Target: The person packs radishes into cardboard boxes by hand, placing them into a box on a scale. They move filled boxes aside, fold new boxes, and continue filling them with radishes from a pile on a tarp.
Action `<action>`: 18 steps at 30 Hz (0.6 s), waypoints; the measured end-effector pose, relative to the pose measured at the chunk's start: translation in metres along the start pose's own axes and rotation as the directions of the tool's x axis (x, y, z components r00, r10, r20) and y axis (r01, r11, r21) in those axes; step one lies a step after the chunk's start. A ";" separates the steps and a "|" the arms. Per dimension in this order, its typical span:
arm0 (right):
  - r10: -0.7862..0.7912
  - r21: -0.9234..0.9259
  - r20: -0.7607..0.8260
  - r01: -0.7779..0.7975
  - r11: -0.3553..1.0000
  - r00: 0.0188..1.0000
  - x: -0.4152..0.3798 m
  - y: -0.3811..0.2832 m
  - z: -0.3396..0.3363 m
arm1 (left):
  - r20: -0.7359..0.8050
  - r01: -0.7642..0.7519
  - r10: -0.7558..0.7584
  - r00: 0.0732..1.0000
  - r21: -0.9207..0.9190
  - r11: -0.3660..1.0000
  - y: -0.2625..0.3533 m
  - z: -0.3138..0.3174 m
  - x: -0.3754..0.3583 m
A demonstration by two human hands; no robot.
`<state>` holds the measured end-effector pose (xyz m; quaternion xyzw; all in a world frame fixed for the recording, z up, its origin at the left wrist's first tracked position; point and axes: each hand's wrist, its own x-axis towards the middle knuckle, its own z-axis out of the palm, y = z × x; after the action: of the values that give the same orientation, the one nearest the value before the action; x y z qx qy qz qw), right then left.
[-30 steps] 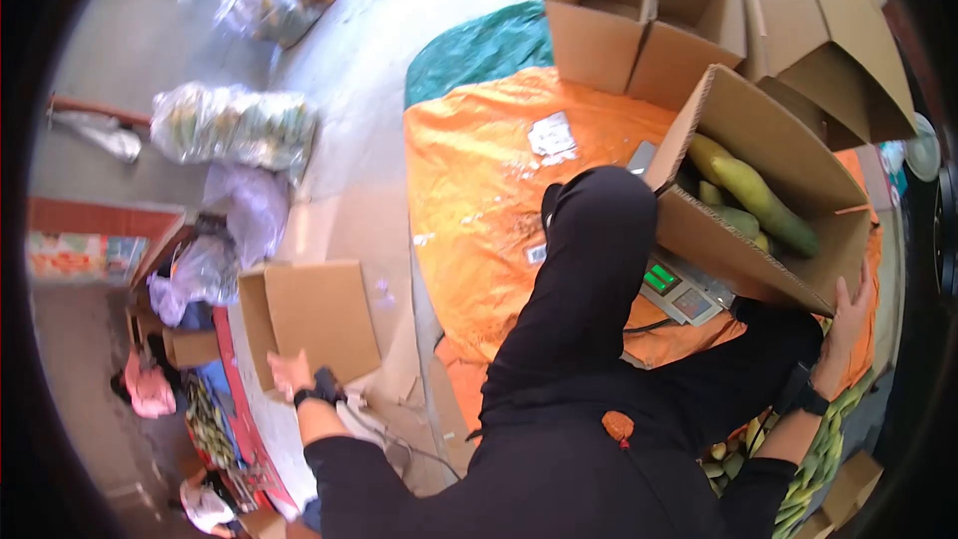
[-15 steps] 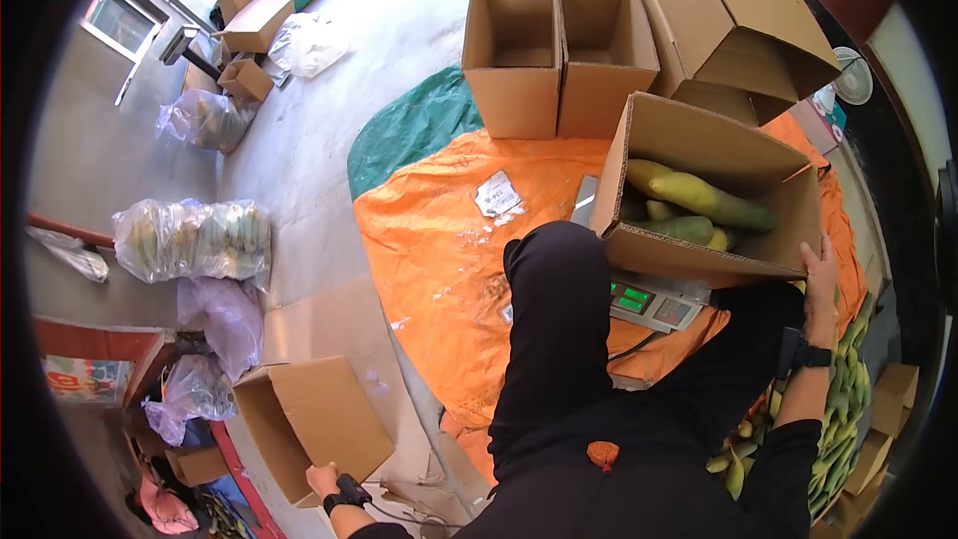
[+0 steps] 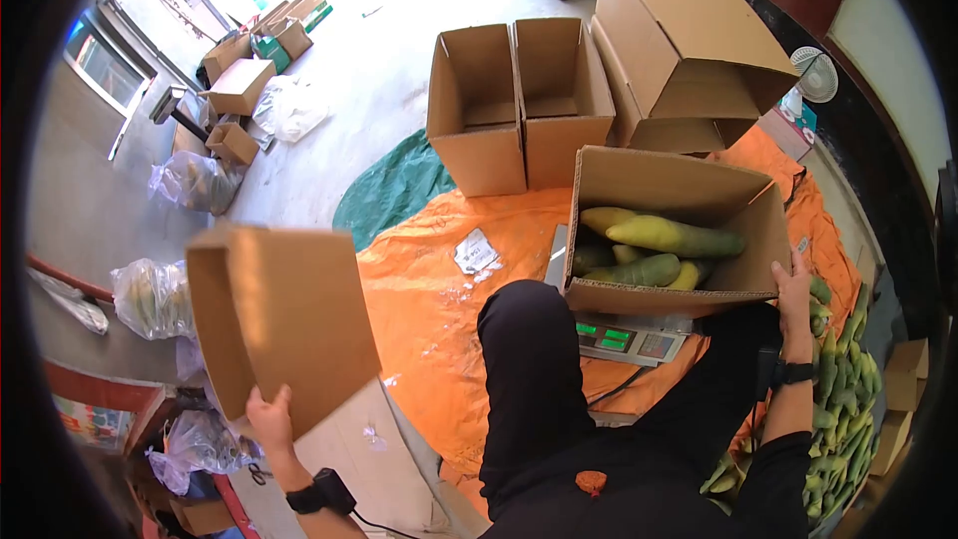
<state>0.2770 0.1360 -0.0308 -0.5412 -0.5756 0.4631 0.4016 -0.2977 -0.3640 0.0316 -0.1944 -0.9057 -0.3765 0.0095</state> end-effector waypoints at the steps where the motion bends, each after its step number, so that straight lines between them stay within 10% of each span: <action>1: -0.029 -0.014 -0.010 0.029 0.999 1.000 -0.001 0.000 0.001 | -0.028 -0.004 0.002 1.000 -0.081 0.997 0.030 0.006 0.015; 6: -0.021 -0.038 -0.045 0.019 0.999 0.999 -0.003 0.001 0.002 | -0.068 -0.022 -0.031 0.997 -0.658 0.752 0.149 0.054 0.097; 8: -0.037 -0.046 -0.052 0.035 0.998 0.998 -0.001 0.003 0.000 | 0.064 -0.055 0.225 0.972 -0.871 0.488 0.180 0.083 0.129; 18: -0.010 0.013 -0.042 0.010 1.000 0.999 -0.011 -0.016 0.010 | 0.311 0.292 0.100 0.945 -0.942 0.167 0.341 0.335 0.217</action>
<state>0.2644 0.1244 -0.0170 -0.5455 -0.5666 0.4532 0.4195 -0.3330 0.1592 0.0584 -0.1507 -0.4501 -0.8344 -0.2800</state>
